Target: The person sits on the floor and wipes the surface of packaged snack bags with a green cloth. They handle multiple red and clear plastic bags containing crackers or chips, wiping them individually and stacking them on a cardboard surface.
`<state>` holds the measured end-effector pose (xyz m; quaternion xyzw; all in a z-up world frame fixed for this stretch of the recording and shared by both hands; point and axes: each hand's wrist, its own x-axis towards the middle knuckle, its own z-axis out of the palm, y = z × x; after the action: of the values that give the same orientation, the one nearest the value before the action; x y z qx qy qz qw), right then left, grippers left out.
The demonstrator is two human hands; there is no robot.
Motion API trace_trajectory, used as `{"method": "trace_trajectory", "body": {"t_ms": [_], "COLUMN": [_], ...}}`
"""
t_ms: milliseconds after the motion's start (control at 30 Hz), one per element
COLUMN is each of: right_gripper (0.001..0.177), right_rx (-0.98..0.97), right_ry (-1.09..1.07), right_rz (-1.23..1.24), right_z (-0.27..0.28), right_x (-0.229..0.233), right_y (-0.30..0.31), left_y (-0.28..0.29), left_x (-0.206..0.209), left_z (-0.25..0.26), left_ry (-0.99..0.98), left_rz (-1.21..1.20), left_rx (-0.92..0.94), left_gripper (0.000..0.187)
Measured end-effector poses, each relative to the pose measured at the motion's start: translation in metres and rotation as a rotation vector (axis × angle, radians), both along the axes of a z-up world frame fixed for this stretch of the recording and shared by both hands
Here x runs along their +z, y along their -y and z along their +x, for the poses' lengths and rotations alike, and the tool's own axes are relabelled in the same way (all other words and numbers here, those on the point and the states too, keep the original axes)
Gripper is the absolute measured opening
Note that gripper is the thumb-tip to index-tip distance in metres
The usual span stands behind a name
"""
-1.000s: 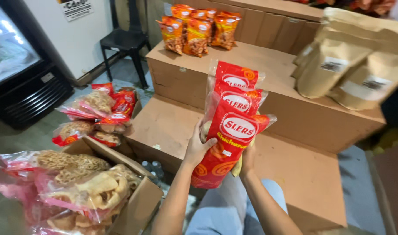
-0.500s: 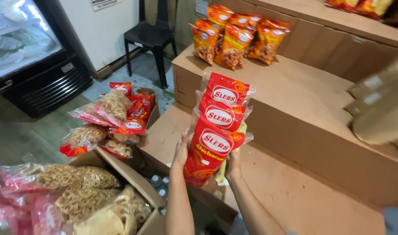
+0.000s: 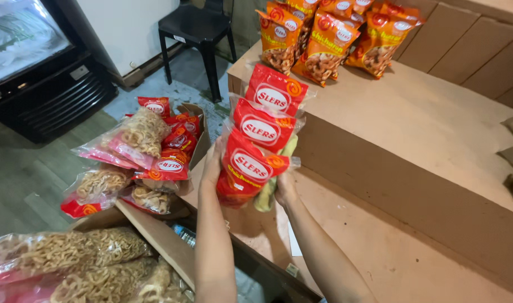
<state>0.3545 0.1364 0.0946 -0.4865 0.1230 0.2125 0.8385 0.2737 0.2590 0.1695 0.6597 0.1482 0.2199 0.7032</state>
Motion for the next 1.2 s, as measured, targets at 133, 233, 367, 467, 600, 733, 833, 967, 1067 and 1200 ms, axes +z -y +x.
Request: {"method": "trace_trajectory", "body": {"t_ms": [133, 233, 367, 467, 600, 733, 833, 967, 1067, 1200], "right_gripper": [0.045, 0.045, 0.050, 0.055, 0.055, 0.052, 0.058, 0.059, 0.061, 0.064], "right_rx": [0.034, 0.021, -0.005, -0.033, -0.040, 0.032, 0.094, 0.185, 0.231, 0.230], "right_ry": [-0.017, -0.093, -0.114, -0.126, -0.151, -0.182, -0.156, -0.132, -0.096, -0.058], "right_rz": [-0.044, -0.063, -0.076, -0.062, -0.029, -0.023, 0.009, -0.010, -0.033, -0.087], "right_z": [0.018, 0.024, 0.015, 0.011, 0.020, 0.024, 0.032, 0.041, 0.044, 0.027], "right_x": [-0.021, -0.045, -0.055, -0.057, -0.069, -0.081, -0.076, -0.064, -0.066, -0.076], "right_y": [-0.006, -0.009, -0.010, -0.014, -0.013, -0.023, -0.034, -0.048, -0.051, -0.044], "left_y": [-0.021, -0.023, -0.019, -0.006, 0.030, 0.038, 0.031, 0.013, 0.001, -0.013], "left_x": [-0.026, -0.035, -0.046, -0.065, -0.112, -0.135, -0.123, -0.114, -0.114, -0.127], "left_z": [0.026, 0.029, 0.025, 0.016, -0.007, 0.001, 0.012, 0.026, 0.029, 0.034], "left_ry": [-0.049, -0.159, -0.200, -0.230, -0.390, -0.279, -0.214, -0.186, -0.164, -0.116], "left_rz": [0.050, 0.153, 0.149, 0.182, 0.376, 0.267, 0.223, 0.200, 0.236, 0.333], "left_rx": [-0.005, -0.005, 0.220, 0.501, 0.629, 0.578, 0.633, 0.698, 0.698, 0.698], "left_gripper": [0.082, 0.078, 0.038, 0.044, 0.103, 0.117, 0.102, 0.092, 0.085, 0.086]}}
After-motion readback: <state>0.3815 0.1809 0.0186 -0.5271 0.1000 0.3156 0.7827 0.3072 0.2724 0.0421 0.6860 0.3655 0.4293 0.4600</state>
